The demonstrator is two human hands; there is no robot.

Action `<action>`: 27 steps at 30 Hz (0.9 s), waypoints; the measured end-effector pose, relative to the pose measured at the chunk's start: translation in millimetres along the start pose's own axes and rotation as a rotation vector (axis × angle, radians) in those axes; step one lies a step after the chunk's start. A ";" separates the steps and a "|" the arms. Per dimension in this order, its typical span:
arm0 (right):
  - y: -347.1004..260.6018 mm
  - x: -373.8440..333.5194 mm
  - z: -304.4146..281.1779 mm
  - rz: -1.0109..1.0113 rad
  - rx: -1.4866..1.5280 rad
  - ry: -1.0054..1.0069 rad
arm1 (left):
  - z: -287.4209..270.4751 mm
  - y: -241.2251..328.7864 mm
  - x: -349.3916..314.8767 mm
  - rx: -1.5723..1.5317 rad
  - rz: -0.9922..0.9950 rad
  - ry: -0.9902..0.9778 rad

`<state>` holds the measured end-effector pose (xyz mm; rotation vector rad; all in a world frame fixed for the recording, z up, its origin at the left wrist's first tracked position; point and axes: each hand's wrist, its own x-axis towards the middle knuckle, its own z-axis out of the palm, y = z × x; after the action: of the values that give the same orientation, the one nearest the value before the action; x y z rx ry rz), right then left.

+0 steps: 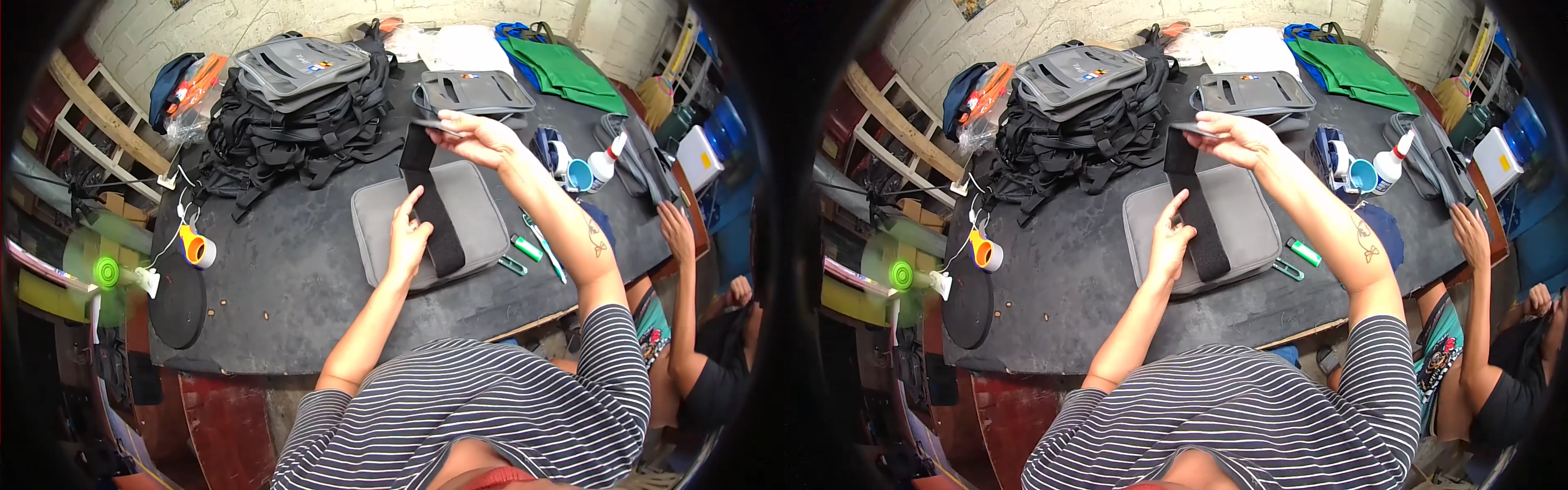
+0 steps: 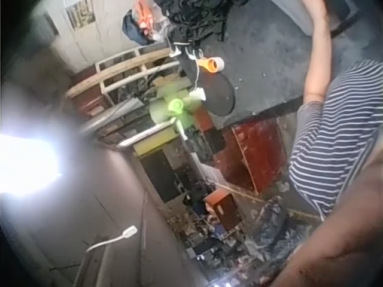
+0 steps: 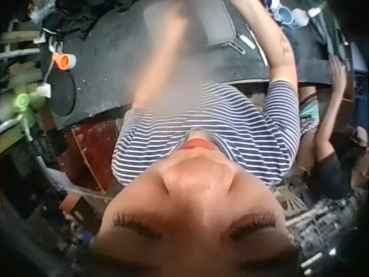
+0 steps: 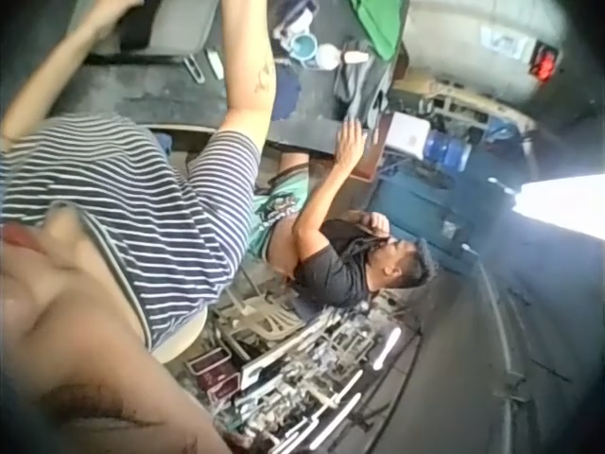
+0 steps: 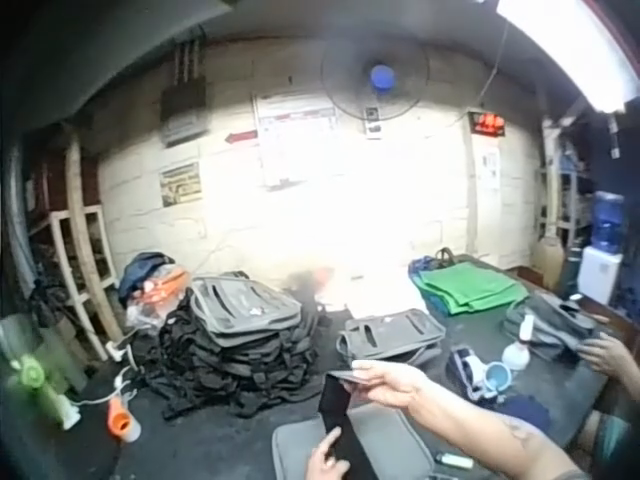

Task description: Inspecting the quality and finishing details of manufactured bags.

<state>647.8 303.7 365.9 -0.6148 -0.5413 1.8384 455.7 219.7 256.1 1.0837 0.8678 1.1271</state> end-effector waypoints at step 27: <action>-8.0 41.1 31.4 -0.358 0.167 0.189 | 6.9 17.9 36.9 0.007 -0.230 -0.070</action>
<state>621.2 342.7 388.6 -0.5333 -0.3416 1.4532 466.0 255.4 274.8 0.9954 0.9162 0.8904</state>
